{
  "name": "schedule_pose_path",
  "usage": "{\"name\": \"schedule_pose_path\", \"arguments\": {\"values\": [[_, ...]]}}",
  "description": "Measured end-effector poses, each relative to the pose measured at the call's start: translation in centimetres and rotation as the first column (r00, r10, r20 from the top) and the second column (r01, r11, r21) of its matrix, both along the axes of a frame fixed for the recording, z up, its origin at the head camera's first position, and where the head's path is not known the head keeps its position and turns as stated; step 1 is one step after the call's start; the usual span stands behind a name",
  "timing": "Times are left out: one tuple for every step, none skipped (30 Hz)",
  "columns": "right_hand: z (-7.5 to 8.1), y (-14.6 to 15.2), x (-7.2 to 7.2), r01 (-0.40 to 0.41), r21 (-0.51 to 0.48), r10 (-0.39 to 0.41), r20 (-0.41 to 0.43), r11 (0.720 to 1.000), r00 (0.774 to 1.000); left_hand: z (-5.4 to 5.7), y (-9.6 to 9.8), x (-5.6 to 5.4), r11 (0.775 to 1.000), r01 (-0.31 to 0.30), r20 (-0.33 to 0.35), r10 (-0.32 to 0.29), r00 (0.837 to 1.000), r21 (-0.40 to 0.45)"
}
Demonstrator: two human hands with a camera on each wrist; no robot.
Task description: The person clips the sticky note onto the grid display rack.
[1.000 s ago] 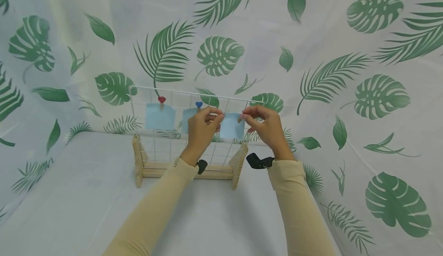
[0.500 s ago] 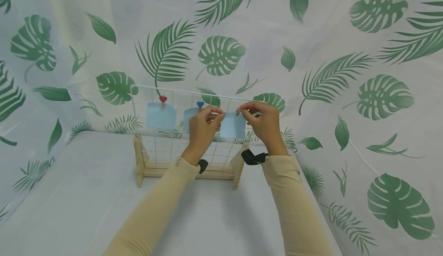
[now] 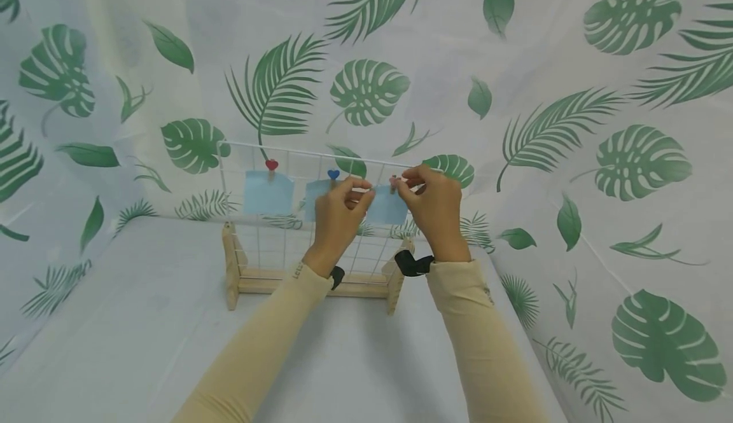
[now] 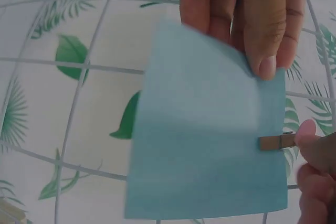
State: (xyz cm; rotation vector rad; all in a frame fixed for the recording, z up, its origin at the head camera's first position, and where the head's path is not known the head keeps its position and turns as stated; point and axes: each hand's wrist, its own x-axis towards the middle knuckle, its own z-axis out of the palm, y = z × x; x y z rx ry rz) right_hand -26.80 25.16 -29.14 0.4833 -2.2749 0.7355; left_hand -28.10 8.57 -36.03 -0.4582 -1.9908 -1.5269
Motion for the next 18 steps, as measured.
{"name": "schedule_pose_path", "arguments": {"values": [[-0.1, -0.1, 0.0, 0.025, 0.005, -0.025, -0.015, 1.0, 1.0, 0.0, 0.0, 0.0, 1.0, -0.008, -0.015, 0.007, 1.0, -0.016], [-0.2, -0.1, 0.1, 0.043, 0.004, -0.043, -0.028, 0.999, 0.999, -0.1, 0.0, 0.1, 0.999, -0.015, -0.029, 0.014, 0.999, -0.034], [-0.3, -0.1, 0.1, 0.058, 0.003, -0.058, -0.039, 0.998, 0.998, -0.2, -0.1, 0.1, 0.999, -0.02, -0.044, 0.018, 0.999, -0.049], [-0.4, 0.0, 0.1, 0.064, 0.0, -0.064, -0.047, 0.998, 0.997, -0.2, -0.1, 0.2, 0.998, -0.022, -0.058, 0.018, 0.998, -0.06], [-0.5, 0.0, 0.1, 0.063, -0.005, -0.063, -0.051, 0.998, 0.997, -0.2, -0.2, 0.2, 0.997, -0.024, -0.073, 0.019, 0.997, -0.068], [-0.6, 0.1, 0.1, 0.06, -0.011, -0.06, -0.053, 0.998, 0.997, -0.2, -0.3, 0.3, 0.997, -0.026, -0.087, 0.019, 0.996, -0.075], [-0.7, 0.2, 0.1, 0.052, -0.015, -0.053, -0.057, 0.999, 0.997, -0.2, -0.4, 0.4, 0.997, -0.025, -0.098, 0.017, 0.995, -0.078], [-0.7, 0.2, 0.1, 0.042, -0.019, -0.043, -0.058, 0.999, 0.997, -0.2, -0.5, 0.4, 0.996, -0.023, -0.109, 0.014, 0.994, -0.082], [-0.8, 0.3, 0.1, 0.033, -0.022, -0.034, -0.057, 0.999, 0.998, -0.2, -0.6, 0.5, 0.996, -0.022, -0.119, 0.012, 0.993, -0.084], [-0.9, 0.4, 0.1, 0.024, -0.022, -0.025, -0.056, 0.999, 0.998, -0.3, -0.8, 0.5, 0.996, -0.019, -0.128, 0.008, 0.992, -0.087], [-1.0, 0.5, 0.2, 0.016, -0.02, -0.017, -0.054, 1.0, 0.998, -0.3, -0.9, 0.5, 0.996, -0.014, -0.134, 0.002, 0.991, -0.086], [-1.0, 0.5, 0.2, 0.005, -0.018, -0.006, -0.053, 1.0, 0.999, -0.3, -0.9, 0.5, 0.996, -0.01, -0.139, -0.002, 0.99, -0.087], [-1.0, 0.6, 0.2, -0.007, -0.015, 0.006, -0.05, 1.0, 0.999, -0.3, -1.0, 0.5, 0.996, -0.006, -0.142, -0.007, 0.99, -0.087], [-1.1, 0.7, 0.3, -0.019, -0.012, 0.018, -0.046, 1.0, 0.999, -0.3, -1.1, 0.5, 0.996, -0.002, -0.146, -0.011, 0.989, -0.087], [-1.2, 0.7, 0.3, -0.033, -0.012, 0.032, -0.044, 0.999, 0.999, -0.4, -1.2, 0.6, 0.996, 0.001, -0.149, -0.014, 0.989, -0.087], [-1.2, 0.8, 0.3, -0.044, -0.011, 0.044, -0.044, 0.999, 0.998, -0.4, -1.3, 0.6, 0.996, 0.004, -0.152, -0.018, 0.988, -0.087], [-1.3, 0.9, 0.4, -0.061, -0.012, 0.06, -0.043, 0.998, 0.997, -0.4, -1.3, 0.6, 0.996, 0.006, -0.155, -0.02, 0.988, -0.09], [-1.4, 0.9, 0.4, -0.078, -0.016, 0.077, -0.043, 0.997, 0.996, -0.4, -1.4, 0.6, 0.996, 0.009, -0.158, -0.023, 0.987, -0.092]]}}
